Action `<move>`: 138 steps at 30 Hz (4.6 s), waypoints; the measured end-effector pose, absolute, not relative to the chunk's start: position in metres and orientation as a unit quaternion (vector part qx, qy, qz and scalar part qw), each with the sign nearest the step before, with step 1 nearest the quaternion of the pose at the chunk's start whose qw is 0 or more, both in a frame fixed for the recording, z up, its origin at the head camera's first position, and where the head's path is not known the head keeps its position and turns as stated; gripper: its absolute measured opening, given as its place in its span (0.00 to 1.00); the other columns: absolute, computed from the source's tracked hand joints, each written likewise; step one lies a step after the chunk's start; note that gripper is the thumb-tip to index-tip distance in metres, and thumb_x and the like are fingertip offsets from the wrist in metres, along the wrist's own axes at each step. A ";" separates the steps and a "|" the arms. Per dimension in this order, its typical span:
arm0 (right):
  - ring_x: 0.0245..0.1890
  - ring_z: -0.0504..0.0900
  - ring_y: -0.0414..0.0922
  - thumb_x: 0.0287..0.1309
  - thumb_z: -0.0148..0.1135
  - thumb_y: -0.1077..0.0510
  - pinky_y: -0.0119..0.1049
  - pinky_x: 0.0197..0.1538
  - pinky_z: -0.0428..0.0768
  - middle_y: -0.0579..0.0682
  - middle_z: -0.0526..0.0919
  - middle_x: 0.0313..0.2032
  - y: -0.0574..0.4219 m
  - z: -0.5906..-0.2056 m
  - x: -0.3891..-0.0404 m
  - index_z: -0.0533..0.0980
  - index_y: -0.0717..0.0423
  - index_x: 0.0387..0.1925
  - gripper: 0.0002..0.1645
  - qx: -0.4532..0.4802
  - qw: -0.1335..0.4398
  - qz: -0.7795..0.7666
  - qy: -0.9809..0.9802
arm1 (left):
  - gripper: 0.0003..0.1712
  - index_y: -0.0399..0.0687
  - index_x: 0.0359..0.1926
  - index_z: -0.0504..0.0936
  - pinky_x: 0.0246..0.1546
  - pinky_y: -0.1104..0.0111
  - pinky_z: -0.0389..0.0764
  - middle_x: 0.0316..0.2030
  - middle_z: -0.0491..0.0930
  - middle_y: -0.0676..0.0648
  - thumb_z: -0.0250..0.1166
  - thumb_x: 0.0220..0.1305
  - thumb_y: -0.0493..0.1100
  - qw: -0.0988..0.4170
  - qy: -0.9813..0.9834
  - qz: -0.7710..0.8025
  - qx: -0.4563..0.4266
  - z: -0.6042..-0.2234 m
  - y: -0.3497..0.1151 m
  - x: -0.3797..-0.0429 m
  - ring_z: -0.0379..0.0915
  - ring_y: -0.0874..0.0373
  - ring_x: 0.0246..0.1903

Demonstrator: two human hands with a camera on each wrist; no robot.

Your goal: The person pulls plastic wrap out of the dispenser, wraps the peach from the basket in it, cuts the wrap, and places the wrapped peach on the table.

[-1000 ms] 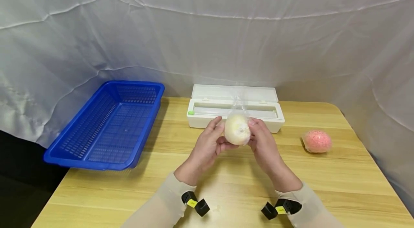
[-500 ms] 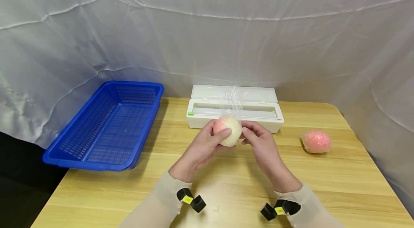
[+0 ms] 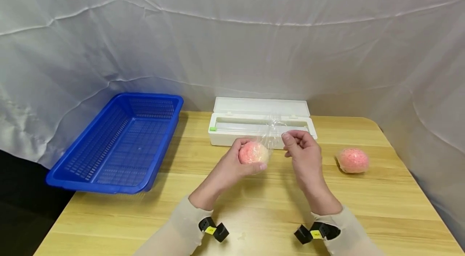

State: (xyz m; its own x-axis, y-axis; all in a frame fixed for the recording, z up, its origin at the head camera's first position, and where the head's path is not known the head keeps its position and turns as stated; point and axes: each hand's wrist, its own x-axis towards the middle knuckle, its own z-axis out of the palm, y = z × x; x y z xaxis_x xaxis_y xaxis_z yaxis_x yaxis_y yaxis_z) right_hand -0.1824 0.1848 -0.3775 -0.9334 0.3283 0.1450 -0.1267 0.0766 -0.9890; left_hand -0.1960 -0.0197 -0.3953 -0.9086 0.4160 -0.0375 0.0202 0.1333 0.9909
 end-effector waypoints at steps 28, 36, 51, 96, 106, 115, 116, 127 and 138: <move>0.24 0.78 0.38 0.73 0.65 0.62 0.28 0.33 0.82 0.44 0.78 0.27 0.207 -0.374 -0.187 0.80 0.58 0.35 0.06 -0.053 0.133 0.765 -0.627 | 0.47 0.57 0.67 0.64 0.52 0.59 0.79 0.53 0.81 0.46 0.84 0.53 0.52 0.205 0.772 0.567 0.202 -0.400 -0.028 -0.195 0.79 0.54 0.50; 0.29 0.80 0.37 0.77 0.59 0.59 0.28 0.37 0.84 0.45 0.78 0.31 0.209 -0.370 -0.184 0.76 0.55 0.42 0.04 -0.034 0.122 0.808 -0.575 | 0.36 0.56 0.70 0.62 0.53 0.62 0.80 0.52 0.82 0.43 0.71 0.69 0.50 0.199 0.763 0.580 0.208 -0.397 -0.026 -0.191 0.80 0.55 0.47; 0.16 0.68 0.34 0.70 0.70 0.53 0.25 0.21 0.73 0.42 0.82 0.27 0.203 -0.376 -0.188 0.82 0.61 0.25 0.19 -0.125 0.191 0.689 -0.688 | 0.41 0.51 0.63 0.77 0.58 0.58 0.77 0.58 0.73 0.51 0.85 0.50 0.53 0.191 0.782 0.554 0.213 -0.398 -0.018 -0.189 0.75 0.56 0.52; 0.40 0.87 0.40 0.69 0.68 0.63 0.33 0.47 0.88 0.46 0.87 0.36 0.160 -0.390 -0.175 0.81 0.64 0.44 0.07 -0.123 0.075 0.795 -0.589 | 0.40 0.62 0.74 0.71 0.58 0.63 0.83 0.65 0.77 0.48 0.77 0.64 0.42 0.185 0.696 0.655 0.229 -0.394 -0.012 -0.181 0.79 0.56 0.58; 0.37 0.83 0.36 0.70 0.68 0.61 0.29 0.42 0.86 0.43 0.86 0.34 0.162 -0.391 -0.175 0.82 0.56 0.40 0.02 -0.118 0.094 0.801 -0.579 | 0.39 0.54 0.74 0.71 0.57 0.63 0.84 0.63 0.78 0.43 0.75 0.64 0.39 0.200 0.689 0.657 0.233 -0.392 -0.015 -0.181 0.79 0.55 0.56; 0.34 0.79 0.36 0.70 0.68 0.63 0.27 0.37 0.83 0.43 0.84 0.34 0.168 -0.387 -0.175 0.82 0.52 0.37 0.04 -0.101 0.110 0.812 -0.565 | 0.40 0.51 0.74 0.71 0.59 0.63 0.83 0.64 0.77 0.41 0.74 0.63 0.34 0.231 0.664 0.657 0.271 -0.388 -0.020 -0.183 0.77 0.56 0.58; 0.34 0.81 0.36 0.70 0.68 0.62 0.27 0.38 0.84 0.43 0.84 0.34 0.169 -0.386 -0.176 0.82 0.53 0.38 0.02 -0.099 0.111 0.812 -0.564 | 0.40 0.50 0.74 0.70 0.58 0.63 0.83 0.63 0.77 0.40 0.73 0.63 0.33 0.235 0.659 0.661 0.273 -0.388 -0.021 -0.184 0.77 0.55 0.58; 0.17 0.78 0.34 0.73 0.65 0.56 0.25 0.22 0.80 0.42 0.79 0.18 0.181 -0.380 -0.179 0.83 0.50 0.20 0.21 -0.102 0.126 0.803 -0.574 | 0.47 0.56 0.79 0.63 0.61 0.61 0.81 0.68 0.70 0.39 0.73 0.64 0.34 0.256 0.640 0.672 0.270 -0.388 -0.027 -0.188 0.74 0.51 0.61; 0.15 0.69 0.35 0.71 0.67 0.60 0.25 0.18 0.73 0.45 0.73 0.17 0.178 -0.375 -0.175 0.84 0.55 0.28 0.12 -0.100 0.159 0.813 -0.551 | 0.40 0.43 0.70 0.67 0.61 0.62 0.82 0.66 0.72 0.40 0.74 0.60 0.31 0.249 0.622 0.717 0.190 -0.391 -0.025 -0.191 0.76 0.52 0.60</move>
State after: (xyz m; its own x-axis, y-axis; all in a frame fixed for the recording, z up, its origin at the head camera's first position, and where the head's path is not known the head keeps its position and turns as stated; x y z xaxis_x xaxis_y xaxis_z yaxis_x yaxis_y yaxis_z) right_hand -0.1749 0.1777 -0.3755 -0.9298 0.3679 0.0128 -0.1482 -0.3423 -0.9278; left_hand -0.1913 -0.0246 -0.3913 -0.8032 0.5945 -0.0373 -0.1206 -0.1009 0.9876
